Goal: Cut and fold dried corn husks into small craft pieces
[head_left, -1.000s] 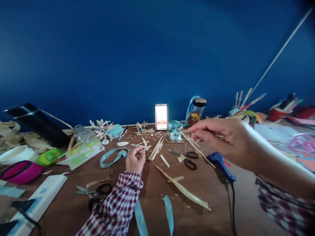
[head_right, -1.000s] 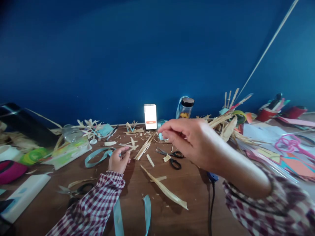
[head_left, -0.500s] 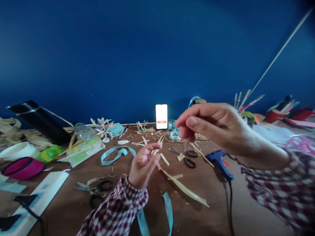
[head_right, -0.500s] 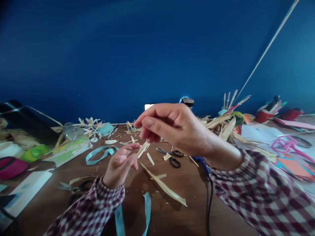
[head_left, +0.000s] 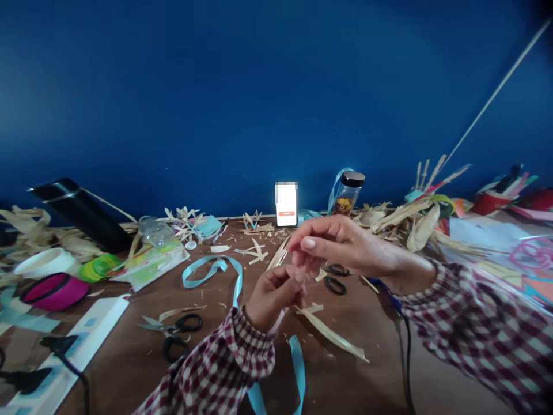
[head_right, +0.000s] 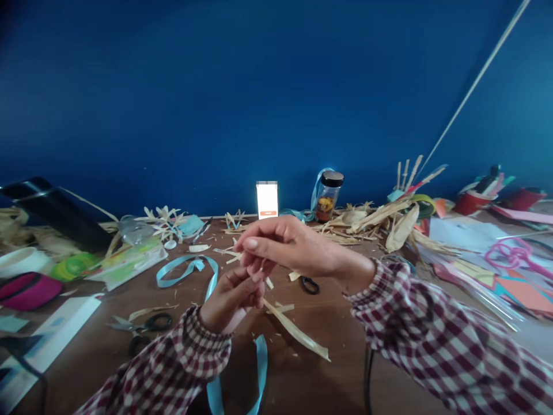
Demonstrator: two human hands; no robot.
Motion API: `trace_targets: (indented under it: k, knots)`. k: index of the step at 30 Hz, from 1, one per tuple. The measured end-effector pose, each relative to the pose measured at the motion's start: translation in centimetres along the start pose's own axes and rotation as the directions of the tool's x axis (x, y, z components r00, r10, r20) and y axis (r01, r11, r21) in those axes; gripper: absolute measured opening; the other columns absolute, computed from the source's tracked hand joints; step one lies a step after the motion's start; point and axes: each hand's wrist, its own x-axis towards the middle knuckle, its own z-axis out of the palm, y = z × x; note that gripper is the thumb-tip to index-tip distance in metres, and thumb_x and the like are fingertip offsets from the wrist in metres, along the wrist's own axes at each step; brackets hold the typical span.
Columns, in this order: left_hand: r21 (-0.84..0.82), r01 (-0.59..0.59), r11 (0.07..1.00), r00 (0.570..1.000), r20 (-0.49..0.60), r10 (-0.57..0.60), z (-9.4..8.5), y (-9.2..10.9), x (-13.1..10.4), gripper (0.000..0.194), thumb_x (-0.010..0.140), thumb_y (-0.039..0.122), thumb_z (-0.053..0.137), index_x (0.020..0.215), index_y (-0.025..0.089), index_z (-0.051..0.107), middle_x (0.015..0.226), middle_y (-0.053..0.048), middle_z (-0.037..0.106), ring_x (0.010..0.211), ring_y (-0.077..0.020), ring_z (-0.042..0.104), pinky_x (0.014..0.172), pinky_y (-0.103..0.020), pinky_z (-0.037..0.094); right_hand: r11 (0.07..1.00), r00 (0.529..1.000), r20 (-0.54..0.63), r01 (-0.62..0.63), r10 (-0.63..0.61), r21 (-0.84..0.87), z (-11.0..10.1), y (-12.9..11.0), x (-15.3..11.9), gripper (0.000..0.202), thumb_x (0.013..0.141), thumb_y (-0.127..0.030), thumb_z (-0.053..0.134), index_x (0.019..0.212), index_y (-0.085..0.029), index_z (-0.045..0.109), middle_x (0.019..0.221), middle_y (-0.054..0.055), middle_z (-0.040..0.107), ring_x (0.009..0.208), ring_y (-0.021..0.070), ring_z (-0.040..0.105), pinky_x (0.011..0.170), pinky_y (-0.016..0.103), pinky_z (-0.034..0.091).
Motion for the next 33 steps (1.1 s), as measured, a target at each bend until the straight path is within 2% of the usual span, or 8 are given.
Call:
trace_targets:
  k: [7,12,18,21,25,29,31,33]
  knots:
    - [0.186,0.066,0.98,0.982,-0.187,-0.031,-2.5,0.1,1.3,0.032,0.064,0.043,0.073,0.074,0.013,0.069,0.057,0.001,0.06,0.042,-0.0052,0.049,0.041,-0.017,0.043,0.946,0.973,-0.156,-0.206,0.17,-0.251,-5.8,1.8,-3.3,0.027,0.086,-0.037,0.053,0.104,-0.018,0.062,0.098,0.007,0.066,0.087,0.0173,0.063,0.069,0.029,0.054]
    - [0.64,-0.037,0.767,0.967,-0.17,0.188,-3.7,0.4,0.8,0.024,0.074,0.038,0.063,0.079,0.017,0.073,0.097,-0.008,0.067,0.037,-0.003,0.043,0.035,-0.02,0.038,0.576,0.903,-0.425,-0.382,0.066,-0.723,-8.3,3.8,-4.8,0.024,0.081,-0.038,0.057,0.089,-0.019,0.07,0.088,0.009,0.07,0.076,0.0211,0.063,0.065,0.032,0.046]
    - [0.901,-0.209,0.38,0.92,0.049,0.39,-5.1,2.1,-0.6,0.021,0.079,0.034,0.06,0.084,0.021,0.075,0.093,-0.006,0.061,0.045,-0.0055,0.044,0.049,-0.024,0.044,0.55,0.938,-0.342,-0.312,0.051,-0.775,-6.1,6.3,-3.7,0.02,0.083,-0.03,0.055,0.091,-0.019,0.069,0.077,0.005,0.069,0.068,0.0172,0.06,0.063,0.028,0.041]
    - [0.929,-0.255,0.269,0.904,0.13,0.408,-5.1,2.7,-1.3,0.02,0.081,0.032,0.058,0.087,0.022,0.074,0.083,-0.003,0.057,0.05,-0.0077,0.048,0.052,-0.023,0.044,0.634,0.977,-0.197,-0.202,0.081,-0.746,-3.2,7.5,-2.0,0.03,0.081,-0.035,0.061,0.104,-0.018,0.066,0.075,0.003,0.065,0.065,0.0156,0.057,0.06,0.026,0.04]
    - [0.927,-0.29,0.236,0.905,0.186,0.382,-4.7,2.7,-1.9,0.019,0.083,0.028,0.057,0.09,0.021,0.073,0.08,-0.003,0.055,0.058,-0.0096,0.051,0.056,-0.023,0.043,0.786,0.997,-0.018,-0.075,0.081,-0.614,0.5,8.8,0.2,0.055,0.07,-0.044,0.071,0.116,-0.017,0.059,0.075,0.0,0.062,0.064,0.0127,0.054,0.056,0.022,0.04]
    - [0.906,-0.299,0.299,0.919,0.19,0.344,-4.8,2.2,-1.8,0.019,0.082,0.027,0.058,0.091,0.019,0.073,0.081,-0.004,0.057,0.062,-0.0107,0.054,0.057,-0.022,0.043,0.859,0.998,0.051,0.002,0.028,-0.512,1.0,9.5,1.4,0.022,0.083,-0.034,0.058,0.09,-0.015,0.067,0.074,0.001,0.064,0.066,0.0113,0.055,0.059,0.021,0.042]
    - [0.899,-0.282,0.336,0.925,0.162,0.344,-5.1,1.8,-1.4,0.02,0.081,0.026,0.058,0.092,0.018,0.073,0.082,-0.004,0.059,0.059,-0.0104,0.053,0.055,-0.022,0.043,0.824,0.999,-0.01,-0.044,0.047,-0.565,-0.6,9.8,1.1,0.022,0.086,-0.033,0.054,0.085,-0.016,0.067,0.072,0.0,0.065,0.064,0.0107,0.056,0.059,0.021,0.042]
    - [0.901,-0.243,0.359,0.928,0.107,0.358,-5.7,1.3,-1.0,0.022,0.08,0.024,0.059,0.095,0.016,0.071,0.081,-0.004,0.061,0.055,-0.0093,0.05,0.052,-0.021,0.043,0.649,0.976,-0.188,-0.212,0.107,-0.73,-3.4,10.2,0.2,0.022,0.085,-0.037,0.054,0.083,-0.02,0.068,0.07,-0.002,0.066,0.06,0.0093,0.057,0.058,0.02,0.042]
